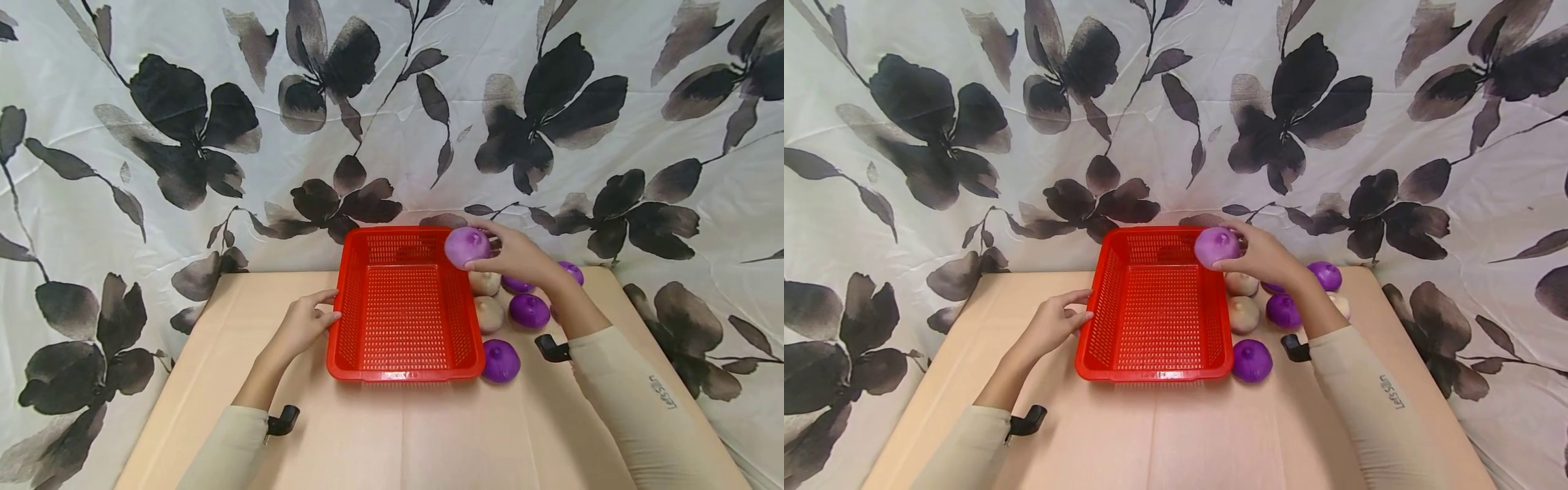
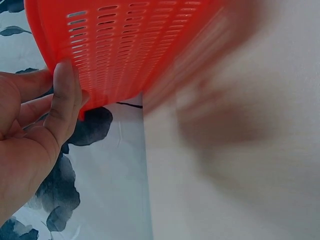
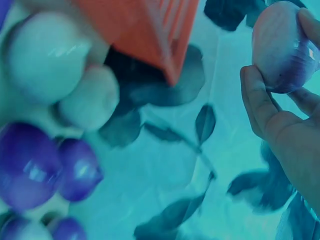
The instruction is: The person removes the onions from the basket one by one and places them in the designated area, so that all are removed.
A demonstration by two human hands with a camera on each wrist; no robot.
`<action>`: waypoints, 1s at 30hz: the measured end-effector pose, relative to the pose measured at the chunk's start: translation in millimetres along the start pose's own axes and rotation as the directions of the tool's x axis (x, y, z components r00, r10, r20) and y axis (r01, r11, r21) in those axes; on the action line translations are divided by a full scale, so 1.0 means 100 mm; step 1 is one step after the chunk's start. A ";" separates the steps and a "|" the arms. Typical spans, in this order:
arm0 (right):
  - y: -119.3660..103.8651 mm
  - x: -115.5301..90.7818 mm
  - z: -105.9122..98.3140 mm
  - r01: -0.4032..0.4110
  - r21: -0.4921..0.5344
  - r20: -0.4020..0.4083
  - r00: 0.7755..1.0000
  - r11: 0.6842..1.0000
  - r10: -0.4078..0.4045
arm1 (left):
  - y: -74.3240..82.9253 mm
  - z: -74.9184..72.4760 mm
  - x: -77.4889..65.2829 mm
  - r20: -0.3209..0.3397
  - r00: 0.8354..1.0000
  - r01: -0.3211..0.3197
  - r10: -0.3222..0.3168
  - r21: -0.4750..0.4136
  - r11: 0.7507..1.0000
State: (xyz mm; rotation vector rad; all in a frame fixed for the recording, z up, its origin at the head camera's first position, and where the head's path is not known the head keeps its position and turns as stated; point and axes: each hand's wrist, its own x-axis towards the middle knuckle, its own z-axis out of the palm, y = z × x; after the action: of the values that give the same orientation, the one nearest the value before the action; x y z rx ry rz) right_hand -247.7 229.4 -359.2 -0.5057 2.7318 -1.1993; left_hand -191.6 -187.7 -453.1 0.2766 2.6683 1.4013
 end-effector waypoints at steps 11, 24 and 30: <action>0.57 -0.55 -0.03 -0.003 -0.055 -0.012 1.000 0.998 0.002 | 0.00 -0.03 -0.01 0.005 1.000 0.011 -0.011 -0.005 1.000; 1.19 -1.18 -0.02 0.007 -0.042 0.000 1.000 0.999 -0.007 | 0.01 0.00 0.01 0.010 1.000 0.013 -0.013 -0.001 1.000; 1.40 -1.36 0.07 0.018 0.038 0.056 0.998 0.999 -0.020 | 0.00 0.01 0.00 0.006 1.000 0.022 -0.022 0.004 1.000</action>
State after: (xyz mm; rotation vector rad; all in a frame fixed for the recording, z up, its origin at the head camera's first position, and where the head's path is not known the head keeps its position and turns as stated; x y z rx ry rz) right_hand -154.0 360.1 -470.0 -0.5532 2.6585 -1.2187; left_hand -191.9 -187.0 -453.2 0.2501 2.6617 1.3867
